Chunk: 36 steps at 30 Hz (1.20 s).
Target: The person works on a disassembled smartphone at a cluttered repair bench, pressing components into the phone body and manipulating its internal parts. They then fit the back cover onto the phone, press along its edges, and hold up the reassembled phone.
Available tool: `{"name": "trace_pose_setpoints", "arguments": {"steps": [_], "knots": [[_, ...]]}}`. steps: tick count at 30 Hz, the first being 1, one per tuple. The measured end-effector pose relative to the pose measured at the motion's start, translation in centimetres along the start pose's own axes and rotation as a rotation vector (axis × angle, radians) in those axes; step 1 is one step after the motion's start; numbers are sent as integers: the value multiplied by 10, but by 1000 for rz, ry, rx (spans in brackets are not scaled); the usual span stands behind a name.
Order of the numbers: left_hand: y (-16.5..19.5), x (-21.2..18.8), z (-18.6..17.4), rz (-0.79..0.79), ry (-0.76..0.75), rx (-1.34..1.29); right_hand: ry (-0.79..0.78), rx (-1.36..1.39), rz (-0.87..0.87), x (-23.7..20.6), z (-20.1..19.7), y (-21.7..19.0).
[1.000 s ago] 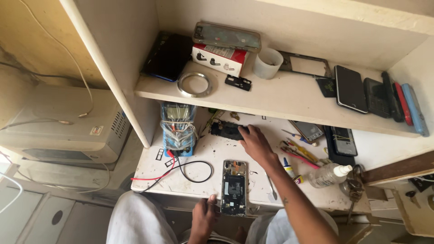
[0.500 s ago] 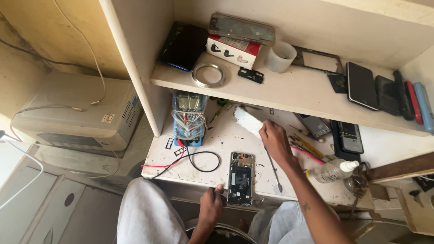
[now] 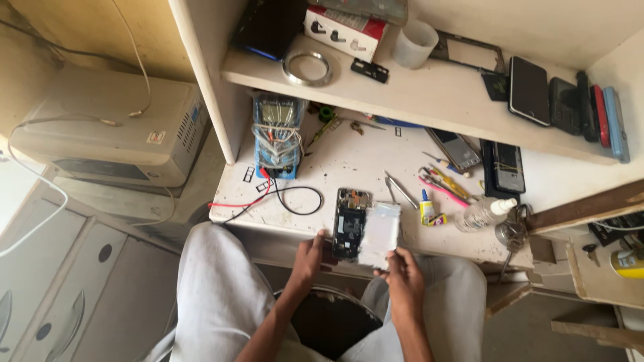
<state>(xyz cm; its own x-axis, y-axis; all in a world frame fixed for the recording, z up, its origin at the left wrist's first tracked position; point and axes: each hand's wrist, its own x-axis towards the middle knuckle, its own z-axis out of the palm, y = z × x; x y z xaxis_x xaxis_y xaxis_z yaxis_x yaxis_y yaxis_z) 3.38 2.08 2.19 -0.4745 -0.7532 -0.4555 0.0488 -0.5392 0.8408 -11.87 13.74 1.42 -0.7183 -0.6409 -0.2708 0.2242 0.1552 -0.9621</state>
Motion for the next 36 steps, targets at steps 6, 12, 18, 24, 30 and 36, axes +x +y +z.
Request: {"name": "trace_pose_setpoints", "arguments": {"steps": [6, 12, 18, 24, 30, 36], "knots": [[12, -11, 0, -18, -55, -31, -105, 18, 71, -11, 12, -2], [14, -13, 6, 74, -64, -62, -66, 22, 9, -9, 28, -10], [13, -13, 4, 100, -105, -9, -42, 2, -54, -7, 39, -12], [16, -11, 5, 88, -99, -11, -52, 14, -92, -5, 40, -17], [14, -11, 4, 111, -95, -34, -23, -118, -121, -1, 44, -14], [16, -12, 4, 88, -102, -54, 10, -348, -245, -1, 50, -18]]}}
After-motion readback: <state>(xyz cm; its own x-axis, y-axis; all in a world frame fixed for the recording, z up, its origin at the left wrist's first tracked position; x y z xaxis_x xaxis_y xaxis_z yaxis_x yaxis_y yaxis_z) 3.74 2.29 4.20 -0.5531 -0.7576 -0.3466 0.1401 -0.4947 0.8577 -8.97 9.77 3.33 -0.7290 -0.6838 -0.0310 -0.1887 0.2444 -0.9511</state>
